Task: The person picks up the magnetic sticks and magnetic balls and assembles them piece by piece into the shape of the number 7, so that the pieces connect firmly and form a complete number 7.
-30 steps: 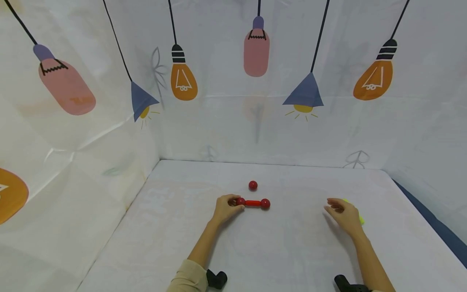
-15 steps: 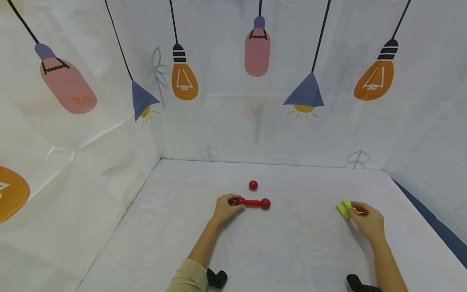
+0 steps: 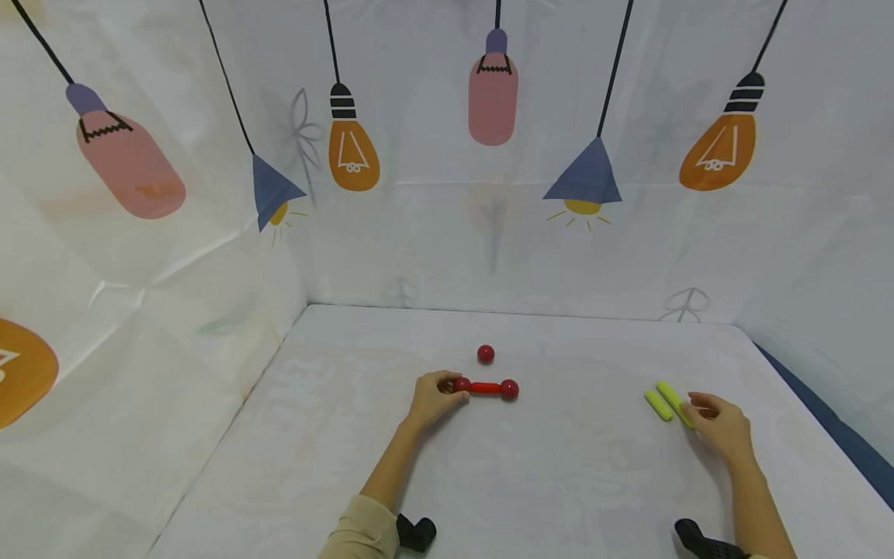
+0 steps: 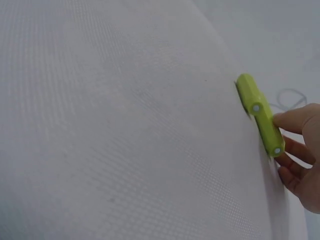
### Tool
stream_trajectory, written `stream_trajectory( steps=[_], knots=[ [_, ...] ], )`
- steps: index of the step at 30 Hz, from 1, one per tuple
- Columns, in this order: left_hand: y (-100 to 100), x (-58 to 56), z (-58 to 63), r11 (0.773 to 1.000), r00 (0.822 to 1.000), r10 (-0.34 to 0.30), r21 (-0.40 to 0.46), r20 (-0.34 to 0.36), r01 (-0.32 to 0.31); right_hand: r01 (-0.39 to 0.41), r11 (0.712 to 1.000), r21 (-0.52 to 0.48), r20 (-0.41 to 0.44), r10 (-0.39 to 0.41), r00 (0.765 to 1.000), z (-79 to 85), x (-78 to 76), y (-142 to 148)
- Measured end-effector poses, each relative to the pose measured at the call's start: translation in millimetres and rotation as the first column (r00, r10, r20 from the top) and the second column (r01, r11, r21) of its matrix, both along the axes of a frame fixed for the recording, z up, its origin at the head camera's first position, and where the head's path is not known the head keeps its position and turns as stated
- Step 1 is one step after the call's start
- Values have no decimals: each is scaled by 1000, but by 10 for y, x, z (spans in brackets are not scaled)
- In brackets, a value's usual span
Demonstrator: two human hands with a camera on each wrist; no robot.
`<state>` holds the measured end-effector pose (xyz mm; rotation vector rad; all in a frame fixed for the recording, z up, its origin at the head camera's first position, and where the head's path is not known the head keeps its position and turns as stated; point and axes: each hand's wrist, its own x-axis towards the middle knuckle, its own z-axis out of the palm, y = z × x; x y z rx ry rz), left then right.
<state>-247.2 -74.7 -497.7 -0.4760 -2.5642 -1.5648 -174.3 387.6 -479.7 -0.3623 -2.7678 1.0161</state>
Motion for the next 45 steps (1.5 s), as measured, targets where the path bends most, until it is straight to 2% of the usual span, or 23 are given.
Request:
stream_trajectory(
  steps=[7,19,30,39,45],
  knots=[
    [-5,3,-9,1000,1000,3,1,7,-3,-10,1000,19,9,10,1000,-38,-29,0],
    [0,2,-11,1000,1000,3,2,20,-3,-28,990,141,40,23,999,15,-104,-67],
    [-6,2,-11,1000,1000,7,6,27,-7,-29,999,37,94,26,995,37,-90,-49],
    [-6,0,-14,1000,1000,-4,18,15,4,-6,1000,-9,70,7,997,205,-5,-203],
    [-2,-1,-5,1000,1000,0,26,18,-1,-49,999,-23,63,51,997,276,32,-344]
  ],
)
